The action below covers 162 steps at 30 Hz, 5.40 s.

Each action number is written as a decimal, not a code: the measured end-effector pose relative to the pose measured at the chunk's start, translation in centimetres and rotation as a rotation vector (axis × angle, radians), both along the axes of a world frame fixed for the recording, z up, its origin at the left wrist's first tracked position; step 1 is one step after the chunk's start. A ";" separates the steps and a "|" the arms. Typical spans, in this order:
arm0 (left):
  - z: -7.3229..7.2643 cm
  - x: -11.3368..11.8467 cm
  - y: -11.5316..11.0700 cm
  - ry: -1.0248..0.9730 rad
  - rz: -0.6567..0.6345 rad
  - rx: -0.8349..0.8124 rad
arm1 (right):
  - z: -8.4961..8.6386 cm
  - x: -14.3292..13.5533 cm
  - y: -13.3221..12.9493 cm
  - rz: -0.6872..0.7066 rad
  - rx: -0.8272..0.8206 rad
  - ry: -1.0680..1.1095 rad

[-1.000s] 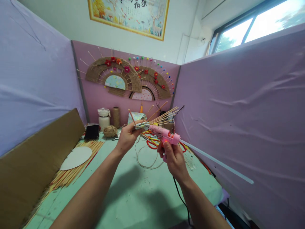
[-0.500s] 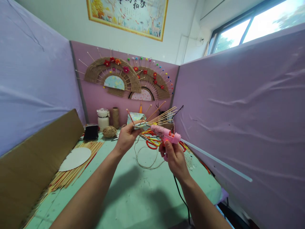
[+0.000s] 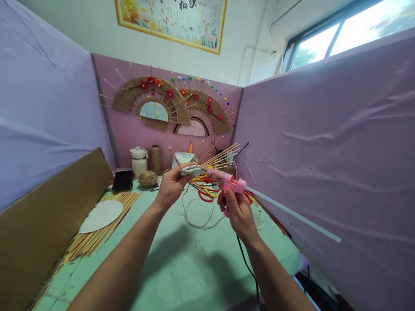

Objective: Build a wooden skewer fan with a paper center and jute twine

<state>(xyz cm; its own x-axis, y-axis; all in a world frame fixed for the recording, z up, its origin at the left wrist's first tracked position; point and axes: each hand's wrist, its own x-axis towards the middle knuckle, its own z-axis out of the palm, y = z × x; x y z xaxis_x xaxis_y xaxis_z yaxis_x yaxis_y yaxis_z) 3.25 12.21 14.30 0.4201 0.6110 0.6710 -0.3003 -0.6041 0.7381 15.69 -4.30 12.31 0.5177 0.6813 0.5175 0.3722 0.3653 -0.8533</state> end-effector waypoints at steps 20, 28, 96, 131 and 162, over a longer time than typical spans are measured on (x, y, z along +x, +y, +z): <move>-0.3 0.1 0.4 -0.004 -0.004 -0.021 | -0.6 0.6 0.3 0.000 -0.001 0.015; -0.5 0.2 0.5 -0.008 -0.017 -0.033 | -0.2 0.7 0.3 -0.030 -0.032 0.000; 1.0 -0.8 0.3 -0.010 -0.007 -0.030 | 4.9 1.1 9.1 -0.064 0.099 -0.079; 1.3 -0.5 0.0 -0.139 0.003 -0.137 | 3.8 1.2 9.4 -0.014 -0.090 -0.107; 1.0 -0.3 -0.6 -0.186 0.100 -0.111 | 3.9 -3.0 8.0 -0.309 0.223 -0.950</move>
<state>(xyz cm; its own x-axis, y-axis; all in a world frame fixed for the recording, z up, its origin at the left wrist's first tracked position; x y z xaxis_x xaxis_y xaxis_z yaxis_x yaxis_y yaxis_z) 2.97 11.60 15.28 0.2288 0.7176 0.6578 -0.3802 -0.5562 0.7390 12.66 3.74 16.21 -0.0353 0.4258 0.9041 0.9642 0.2526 -0.0813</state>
